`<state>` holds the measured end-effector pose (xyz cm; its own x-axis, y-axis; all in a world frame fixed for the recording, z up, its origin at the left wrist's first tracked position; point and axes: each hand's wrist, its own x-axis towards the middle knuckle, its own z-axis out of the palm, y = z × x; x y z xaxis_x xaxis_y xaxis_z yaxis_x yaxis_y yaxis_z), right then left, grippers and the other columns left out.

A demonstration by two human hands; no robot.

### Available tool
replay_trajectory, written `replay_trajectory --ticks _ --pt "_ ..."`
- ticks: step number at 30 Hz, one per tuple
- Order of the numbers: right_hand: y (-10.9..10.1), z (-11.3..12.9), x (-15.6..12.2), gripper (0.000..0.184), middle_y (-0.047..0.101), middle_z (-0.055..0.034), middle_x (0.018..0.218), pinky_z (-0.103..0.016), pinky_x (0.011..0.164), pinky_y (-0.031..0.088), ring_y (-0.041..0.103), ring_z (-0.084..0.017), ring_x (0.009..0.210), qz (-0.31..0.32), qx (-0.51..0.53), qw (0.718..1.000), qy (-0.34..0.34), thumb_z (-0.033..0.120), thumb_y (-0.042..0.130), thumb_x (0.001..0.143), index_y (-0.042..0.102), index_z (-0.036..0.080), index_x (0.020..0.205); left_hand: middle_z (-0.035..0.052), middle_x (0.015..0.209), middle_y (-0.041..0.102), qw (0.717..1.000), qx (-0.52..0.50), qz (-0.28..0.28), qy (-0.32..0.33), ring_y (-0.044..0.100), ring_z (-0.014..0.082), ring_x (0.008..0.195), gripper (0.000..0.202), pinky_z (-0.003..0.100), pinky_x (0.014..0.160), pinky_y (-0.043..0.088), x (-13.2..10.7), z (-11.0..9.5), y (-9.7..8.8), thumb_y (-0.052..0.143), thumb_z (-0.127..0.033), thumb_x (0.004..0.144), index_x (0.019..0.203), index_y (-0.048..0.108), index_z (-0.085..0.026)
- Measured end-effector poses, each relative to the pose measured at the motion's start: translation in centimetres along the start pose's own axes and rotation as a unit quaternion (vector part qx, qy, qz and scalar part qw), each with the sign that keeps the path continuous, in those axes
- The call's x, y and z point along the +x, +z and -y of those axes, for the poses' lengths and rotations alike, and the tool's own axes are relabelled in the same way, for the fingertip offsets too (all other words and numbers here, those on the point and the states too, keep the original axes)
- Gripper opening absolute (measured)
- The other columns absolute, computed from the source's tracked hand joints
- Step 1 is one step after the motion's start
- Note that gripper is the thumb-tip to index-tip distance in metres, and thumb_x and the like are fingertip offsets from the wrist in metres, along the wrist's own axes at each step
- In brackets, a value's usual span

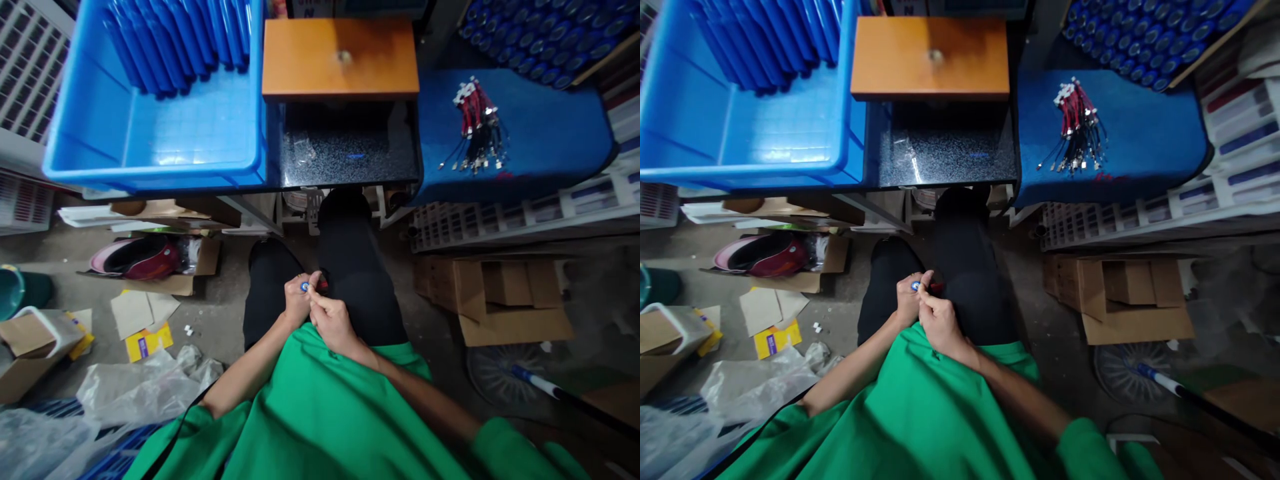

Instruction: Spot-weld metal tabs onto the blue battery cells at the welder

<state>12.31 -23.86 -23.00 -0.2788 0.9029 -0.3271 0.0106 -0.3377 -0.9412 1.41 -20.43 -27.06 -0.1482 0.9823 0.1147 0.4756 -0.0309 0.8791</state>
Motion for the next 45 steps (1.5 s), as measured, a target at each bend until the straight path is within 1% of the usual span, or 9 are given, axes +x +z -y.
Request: replay_trajectory --ticks 15,21,27,32,34,38,40,42,45 --pt "0.6 -1.0 0.3 0.047 0.045 0.004 0.052 -0.019 0.044 0.033 0.035 -0.008 0.046 -0.033 0.035 0.999 0.015 0.031 0.045 0.089 0.062 0.01 0.128 -0.0031 0.043 0.042 0.999 0.015 -0.037 -0.003 0.037 0.0067 0.042 0.054 0.024 0.045 0.03 0.2 -0.3 0.3 0.058 -0.044 0.088 0.044 0.043 -0.017" --pt "0.7 -0.4 0.4 0.047 0.043 0.0051 0.05 -0.019 0.045 0.033 0.035 -0.007 0.045 -0.049 0.044 0.998 0.018 0.028 0.044 0.088 0.062 0.009 0.127 -0.0035 0.043 0.042 0.998 0.028 -0.056 -0.002 0.037 0.0068 0.042 0.054 0.024 0.046 0.03 0.3 -0.1 0.8 0.057 -0.047 0.088 0.045 0.043 -0.017" --pt "0.8 -0.2 0.6 0.046 0.044 0.0054 0.05 -0.018 0.043 0.032 0.036 -0.007 0.043 -0.056 0.063 0.996 0.014 0.026 0.045 0.087 0.063 0.01 0.126 -0.0024 0.047 0.049 0.997 0.043 -0.059 -0.001 0.042 0.0075 0.044 0.049 0.024 0.047 0.03 0.4 0.1 1.1 0.056 -0.046 0.089 0.049 0.053 -0.017" --pt "0.2 -0.4 0.7 0.049 0.044 0.0066 0.051 -0.018 0.035 0.027 0.032 -0.005 0.036 -0.035 0.112 0.992 0.049 0.03 0.048 0.086 0.06 0.011 0.13 -0.0018 0.05 0.052 0.997 0.04 -0.054 -0.024 0.046 0.0084 0.047 0.043 0.024 0.051 0.036 0.3 0.1 1.0 0.06 -0.04 0.088 0.052 0.056 -0.016" --pt "-0.2 -0.3 0.6 0.052 0.045 0.0068 0.052 -0.018 0.033 0.026 0.031 -0.005 0.035 -0.025 0.129 0.99 0.06 0.033 0.05 0.086 0.057 0.012 0.133 -0.0007 0.056 0.057 0.998 0.029 -0.045 -0.03 0.051 0.0098 0.053 0.035 0.024 0.055 0.04 0.3 -0.1 0.7 0.061 -0.037 0.087 0.058 0.061 -0.016" --pt "-0.9 0.1 0.5 0.054 0.048 0.006 0.054 -0.018 0.035 0.028 0.032 -0.005 0.038 -0.023 0.136 0.989 0.059 0.037 0.052 0.086 0.056 0.013 0.134 0.0027 0.078 0.066 0.999 0.024 -0.003 -0.023 0.059 0.0138 0.073 0.014 0.026 0.069 0.046 0.3 -0.4 -0.3 0.06 -0.028 0.086 0.086 0.069 -0.017" --pt "-1.1 0.2 0.6 0.053 0.048 0.0054 0.055 -0.017 0.037 0.029 0.033 -0.005 0.039 -0.022 0.123 0.991 0.053 0.037 0.052 0.086 0.056 0.014 0.134 0.0044 0.088 0.066 0.999 0.027 0.015 -0.015 0.059 0.0155 0.081 0.019 0.028 0.074 0.047 0.3 -0.3 -0.9 0.056 -0.023 0.087 0.101 0.068 -0.018" --pt "-1.2 0.2 0.5 0.052 0.048 0.0051 0.056 -0.017 0.037 0.028 0.033 -0.005 0.04 -0.015 0.105 0.993 0.049 0.035 0.051 0.087 0.056 0.014 0.134 0.006 0.094 0.065 0.999 0.024 0.021 -0.009 0.059 0.0168 0.086 0.026 0.031 0.079 0.048 0.3 -0.1 -1.3 0.053 -0.021 0.087 0.11 0.066 -0.018" --pt "-1.3 0.2 0.4 0.05 0.048 0.0048 0.056 -0.017 0.039 0.028 0.034 -0.005 0.042 0.004 0.083 0.995 0.047 0.033 0.049 0.087 0.057 0.014 0.133 0.0076 0.101 0.066 1.0 -0.004 0.019 -0.005 0.06 0.019 0.097 0.024 0.035 0.088 0.049 0.2 0.2 -1.6 0.056 -0.023 0.087 0.109 0.067 -0.019"
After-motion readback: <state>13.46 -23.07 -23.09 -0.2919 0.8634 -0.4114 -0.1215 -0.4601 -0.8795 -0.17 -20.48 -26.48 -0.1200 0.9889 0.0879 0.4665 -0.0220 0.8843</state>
